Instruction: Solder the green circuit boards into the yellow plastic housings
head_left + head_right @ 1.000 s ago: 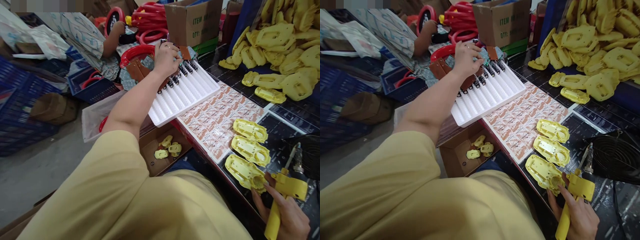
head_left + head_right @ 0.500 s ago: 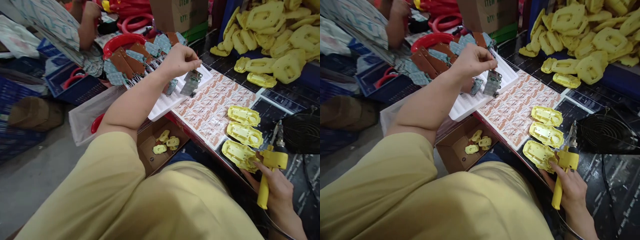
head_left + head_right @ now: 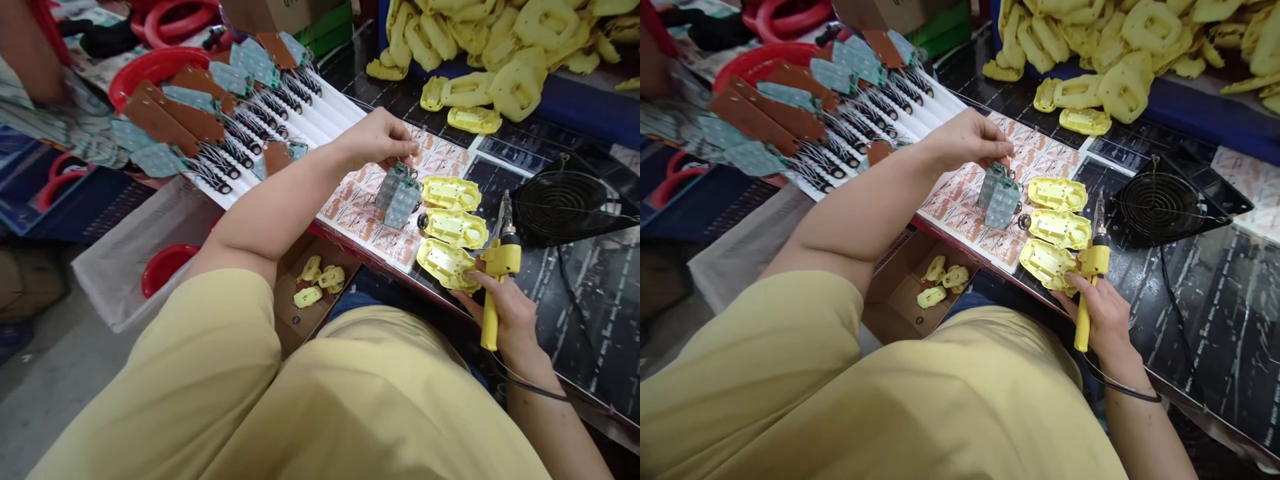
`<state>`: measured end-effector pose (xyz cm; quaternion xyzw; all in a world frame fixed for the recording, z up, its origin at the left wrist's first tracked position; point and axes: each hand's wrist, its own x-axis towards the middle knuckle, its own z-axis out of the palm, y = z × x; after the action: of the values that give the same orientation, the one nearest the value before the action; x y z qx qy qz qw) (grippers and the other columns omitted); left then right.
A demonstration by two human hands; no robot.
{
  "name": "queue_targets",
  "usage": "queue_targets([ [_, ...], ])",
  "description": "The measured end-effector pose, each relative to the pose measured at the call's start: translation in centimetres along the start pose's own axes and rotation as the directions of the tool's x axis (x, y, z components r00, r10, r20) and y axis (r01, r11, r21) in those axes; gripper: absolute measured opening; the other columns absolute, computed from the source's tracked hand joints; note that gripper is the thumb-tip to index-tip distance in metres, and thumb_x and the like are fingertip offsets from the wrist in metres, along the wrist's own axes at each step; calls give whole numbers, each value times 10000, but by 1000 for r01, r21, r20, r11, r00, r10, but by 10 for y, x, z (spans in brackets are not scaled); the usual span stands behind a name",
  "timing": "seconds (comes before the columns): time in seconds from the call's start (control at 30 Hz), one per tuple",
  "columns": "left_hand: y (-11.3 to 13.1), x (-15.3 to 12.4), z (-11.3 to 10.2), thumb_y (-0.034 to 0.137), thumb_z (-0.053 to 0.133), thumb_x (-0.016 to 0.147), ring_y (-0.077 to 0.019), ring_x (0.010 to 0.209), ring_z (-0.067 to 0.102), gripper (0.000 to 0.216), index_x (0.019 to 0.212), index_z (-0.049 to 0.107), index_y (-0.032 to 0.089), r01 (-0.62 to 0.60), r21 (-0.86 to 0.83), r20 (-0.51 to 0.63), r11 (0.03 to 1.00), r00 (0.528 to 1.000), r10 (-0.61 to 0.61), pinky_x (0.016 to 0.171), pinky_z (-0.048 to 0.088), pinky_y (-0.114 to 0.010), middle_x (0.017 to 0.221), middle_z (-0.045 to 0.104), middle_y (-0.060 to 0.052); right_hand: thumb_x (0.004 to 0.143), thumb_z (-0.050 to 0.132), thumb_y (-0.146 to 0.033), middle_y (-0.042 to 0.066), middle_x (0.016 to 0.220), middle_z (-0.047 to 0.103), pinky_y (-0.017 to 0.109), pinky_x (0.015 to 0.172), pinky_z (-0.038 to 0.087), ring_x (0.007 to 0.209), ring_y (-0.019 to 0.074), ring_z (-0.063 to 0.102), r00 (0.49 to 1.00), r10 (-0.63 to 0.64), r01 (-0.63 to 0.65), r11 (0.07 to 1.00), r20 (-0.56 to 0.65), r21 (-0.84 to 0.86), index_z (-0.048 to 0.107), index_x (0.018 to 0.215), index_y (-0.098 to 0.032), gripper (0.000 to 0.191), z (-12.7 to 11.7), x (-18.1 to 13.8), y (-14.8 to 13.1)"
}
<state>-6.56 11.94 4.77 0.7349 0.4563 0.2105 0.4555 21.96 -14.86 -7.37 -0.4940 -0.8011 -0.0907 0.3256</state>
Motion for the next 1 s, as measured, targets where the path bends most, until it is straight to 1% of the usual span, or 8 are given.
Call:
queue_targets([
  [0.17,-40,30,2,229,773,883,-220,926,755,78,846,827,186,-83,381,35,921,997,75,944,596,-379,773,763,-18,951,886,-326,59,1088,814,346,925,667,1013,262,820,997,44,-42,999,60,-25,737,1342,-277,421,7,-16,11],
  [0.3,-61,35,1,230,700,911,-328,1202,764,204,1008,880,217,-83,607,-60,791,987,150,1087,570,-432,1041,847,-83,970,860,-252,20,1003,793,300,842,644,835,195,784,1000,6,-6,1000,12,1,715,1323,-262,382,5,-9,5],
  [0.4,-62,28,-1,213,655,939,-376,1298,724,301,1130,887,241,-41,664,-138,746,975,176,1156,543,-505,1273,830,-133,962,859,-215,22,1007,795,289,842,638,853,195,792,1000,4,-3,1000,-23,19,711,1328,-256,397,4,-4,0],
  [0.5,-54,19,4,253,665,945,-357,1278,719,280,1115,888,251,-77,660,-119,747,972,205,1158,544,-479,1203,840,-107,949,881,-271,36,1030,797,318,884,650,952,234,810,999,36,-36,999,-7,6,730,1316,-269,397,6,-7,0],
  [0.63,-45,17,28,323,737,913,-326,1177,739,174,964,875,230,-26,658,-80,753,991,104,1086,564,-436,1020,831,-74,949,892,-321,51,1033,796,346,902,664,994,257,811,998,51,-51,998,23,-27,745,1311,-267,394,9,-13,2],
  [0.77,-49,21,46,250,768,844,-290,1079,763,98,879,857,227,-31,608,-40,794,997,70,1031,587,-400,931,821,-55,984,860,-302,43,974,787,335,888,664,965,245,810,999,40,-40,999,-1,-26,753,1291,-252,329,8,-10,-1],
  [0.9,-51,9,42,193,718,865,-221,975,776,131,933,826,160,-144,364,36,920,989,141,970,613,-354,929,820,-54,1014,826,-274,28,939,772,293,832,639,912,213,797,999,13,-13,1000,-40,-20,750,1271,-244,270,7,-7,-3],
  [1.0,-40,-9,37,220,721,953,-189,926,792,120,997,793,134,-148,138,108,979,985,134,915,636,-345,929,812,-76,1002,845,-312,41,994,781,304,840,631,922,220,793,998,47,-48,998,-28,-45,756,1252,-251,272,10,-4,-5],
])
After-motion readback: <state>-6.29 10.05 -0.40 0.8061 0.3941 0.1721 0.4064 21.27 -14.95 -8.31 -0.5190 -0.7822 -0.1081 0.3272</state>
